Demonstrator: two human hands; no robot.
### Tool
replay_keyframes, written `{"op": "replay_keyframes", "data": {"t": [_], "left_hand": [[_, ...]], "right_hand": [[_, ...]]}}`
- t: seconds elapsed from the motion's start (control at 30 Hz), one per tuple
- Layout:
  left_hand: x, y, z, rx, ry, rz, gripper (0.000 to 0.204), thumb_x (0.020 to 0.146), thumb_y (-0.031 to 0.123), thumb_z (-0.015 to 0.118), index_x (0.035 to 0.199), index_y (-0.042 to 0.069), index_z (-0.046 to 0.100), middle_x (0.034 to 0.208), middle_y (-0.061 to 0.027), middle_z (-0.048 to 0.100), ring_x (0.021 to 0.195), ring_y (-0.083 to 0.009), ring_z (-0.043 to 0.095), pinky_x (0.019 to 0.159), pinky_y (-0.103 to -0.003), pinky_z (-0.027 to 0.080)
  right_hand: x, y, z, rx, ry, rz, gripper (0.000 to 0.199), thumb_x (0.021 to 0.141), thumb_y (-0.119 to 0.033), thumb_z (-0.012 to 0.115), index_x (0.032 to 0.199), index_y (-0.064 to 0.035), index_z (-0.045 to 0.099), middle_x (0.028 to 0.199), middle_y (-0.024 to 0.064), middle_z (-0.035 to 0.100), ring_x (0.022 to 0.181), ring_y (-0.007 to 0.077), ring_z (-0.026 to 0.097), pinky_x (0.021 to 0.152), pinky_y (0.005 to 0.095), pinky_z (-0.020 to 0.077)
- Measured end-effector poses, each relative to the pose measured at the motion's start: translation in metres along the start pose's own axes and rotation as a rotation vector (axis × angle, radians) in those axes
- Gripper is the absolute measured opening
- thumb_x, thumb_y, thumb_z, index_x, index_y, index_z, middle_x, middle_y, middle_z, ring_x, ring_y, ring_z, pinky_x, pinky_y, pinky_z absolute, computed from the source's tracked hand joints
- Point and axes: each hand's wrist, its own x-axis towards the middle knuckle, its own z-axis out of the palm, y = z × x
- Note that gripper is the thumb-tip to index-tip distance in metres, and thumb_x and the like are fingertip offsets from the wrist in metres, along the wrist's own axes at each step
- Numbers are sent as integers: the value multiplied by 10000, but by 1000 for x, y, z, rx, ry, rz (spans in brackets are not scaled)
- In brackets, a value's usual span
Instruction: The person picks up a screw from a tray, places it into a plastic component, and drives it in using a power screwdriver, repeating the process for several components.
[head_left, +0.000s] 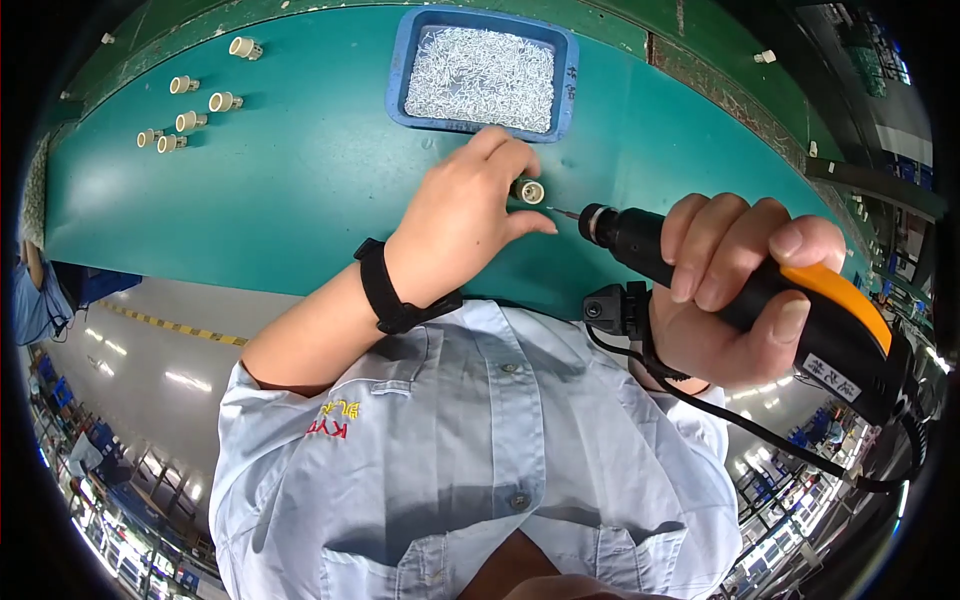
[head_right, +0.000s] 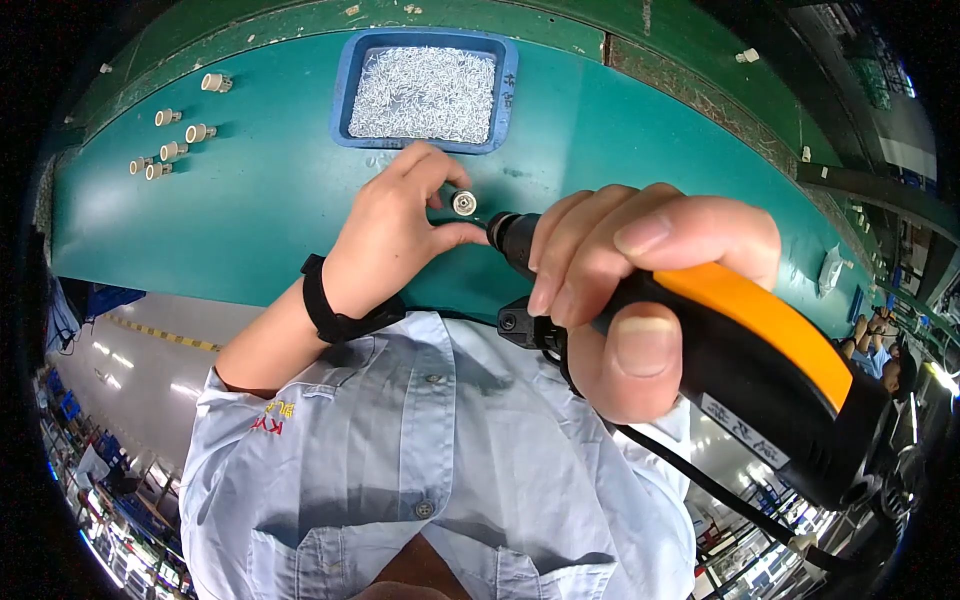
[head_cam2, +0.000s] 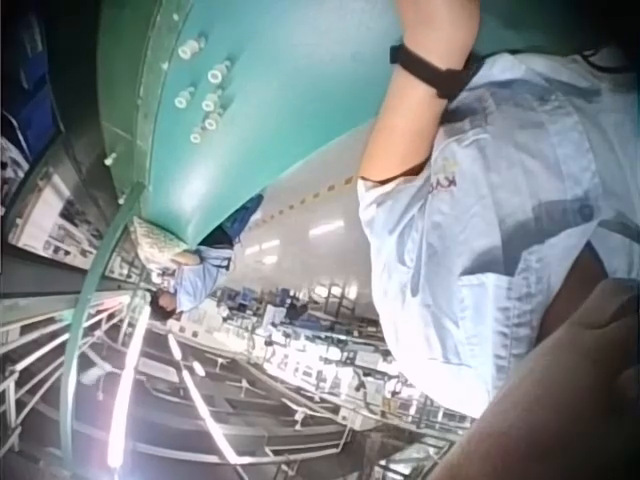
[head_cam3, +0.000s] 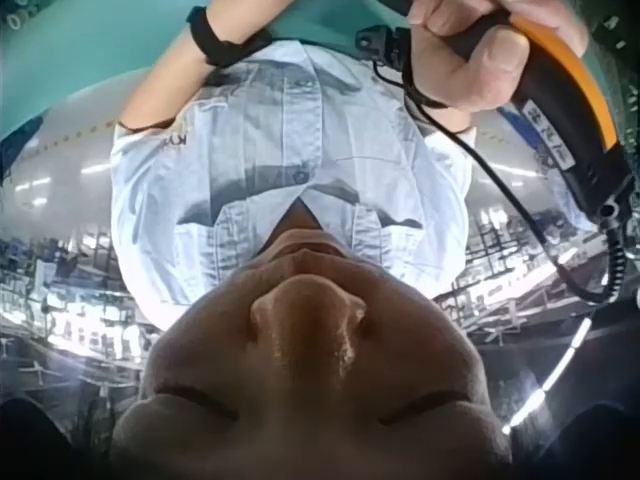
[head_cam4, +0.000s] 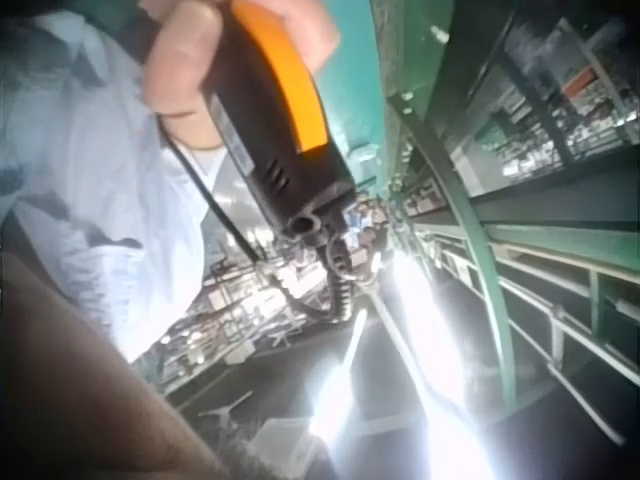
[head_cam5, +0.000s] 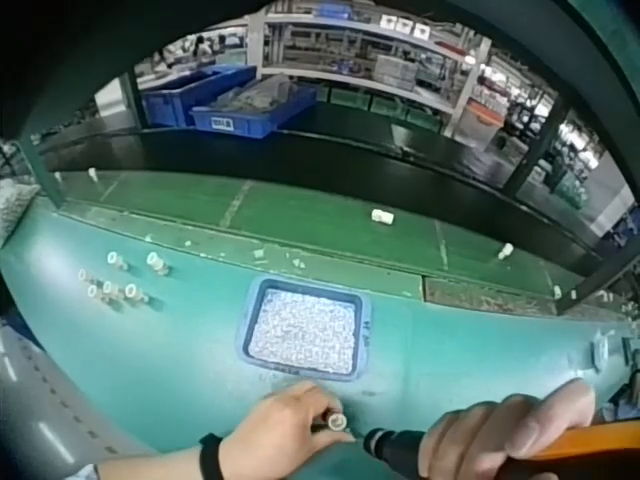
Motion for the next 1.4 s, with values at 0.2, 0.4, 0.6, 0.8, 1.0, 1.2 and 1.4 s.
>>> {"op": "replay_keyframes", "data": {"t": [0.2,0.4,0.6,0.8,1.0,1.2,1.4], "left_hand": [[4,-27,-2,-110,-86,61,235,700,72,763,923,43,695,840,-74,667,804,-273,610,725,-363,502],[6,-29,-3,-93,-82,144,235,712,69,751,942,50,709,852,-87,693,812,-272,610,737,-363,502],[5,-29,-2,-82,-72,154,236,705,72,750,935,47,703,843,-95,688,808,-282,610,750,-368,497],[5,-31,-2,-65,-55,213,219,705,83,744,915,41,695,820,-106,677,789,-296,605,756,-375,487],[7,-32,-5,-48,-68,243,195,717,96,732,902,44,694,811,-110,668,778,-308,597,766,-381,478],[1,-33,-9,49,-54,282,165,764,98,695,915,39,670,839,-128,644,781,-330,594,763,-401,477],[79,-21,-78,183,179,251,184,846,169,646,968,34,620,899,-167,620,873,-363,601,759,-431,488]], "right_hand": [[3,8,14,-109,120,87,316,935,-329,509,1099,-65,448,628,18,462,511,134,450,520,301,381],[7,24,21,-143,173,146,307,931,-322,515,1065,-58,434,610,33,456,510,149,453,532,318,406],[8,32,23,-130,140,166,302,925,-313,534,1039,-53,432,596,42,457,501,153,451,530,326,419],[10,34,27,-195,111,167,303,924,-310,551,1001,-43,432,578,37,447,468,150,443,490,310,414],[12,39,27,-314,35,154,309,926,-316,553,986,-39,429,548,30,431,451,142,438,470,304,411],[7,35,29,-112,97,154,323,909,-339,579,1033,-64,464,577,13,455,471,127,452,488,286,381],[2,-14,-2,176,202,-287,347,912,-371,605,1054,-86,466,679,5,494,548,123,500,502,258,368]]}}
